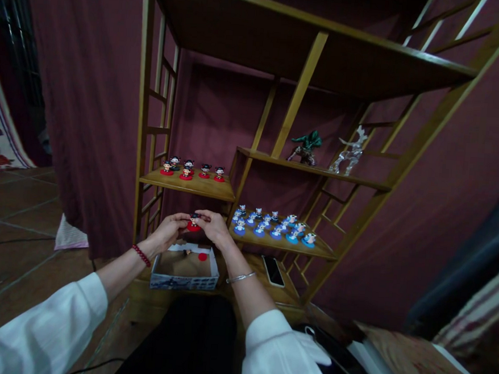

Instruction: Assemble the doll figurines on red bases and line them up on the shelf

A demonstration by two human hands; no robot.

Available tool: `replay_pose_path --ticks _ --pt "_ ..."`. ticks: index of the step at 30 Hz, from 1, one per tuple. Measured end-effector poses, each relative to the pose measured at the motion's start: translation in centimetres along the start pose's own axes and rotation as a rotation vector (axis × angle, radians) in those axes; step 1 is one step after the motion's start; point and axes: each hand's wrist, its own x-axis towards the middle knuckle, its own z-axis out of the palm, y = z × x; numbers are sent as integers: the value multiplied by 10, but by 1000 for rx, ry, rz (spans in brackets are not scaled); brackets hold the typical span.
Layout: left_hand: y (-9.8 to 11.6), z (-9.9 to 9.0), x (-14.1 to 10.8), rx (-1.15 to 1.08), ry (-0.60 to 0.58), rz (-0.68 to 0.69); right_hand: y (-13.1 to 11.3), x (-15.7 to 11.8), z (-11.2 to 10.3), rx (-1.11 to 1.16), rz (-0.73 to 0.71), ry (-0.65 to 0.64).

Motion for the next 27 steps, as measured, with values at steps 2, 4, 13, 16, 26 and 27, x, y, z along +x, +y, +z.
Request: replay_pose_path --ticks 2,4,13,16,26,27 --pt "6 3 -2 -5 8 25 -11 1 -4 -5 -28 -17" --pt "11 5 -3 -15 4 59 -21 1 -8 -12 -57 -53" --pt "36 20 -10 -71 -44 155 -59 10 -25 -85 -152 -123" --pt "44 26 -8 -81 -38 190 -68 17 -29 -70 -178 -103" --pt "54 40 2 -54 -58 304 -76 52 -38 -37 -165 100" --pt "53 40 4 -4 -50 332 -76 55 -39 -45 -159 120"
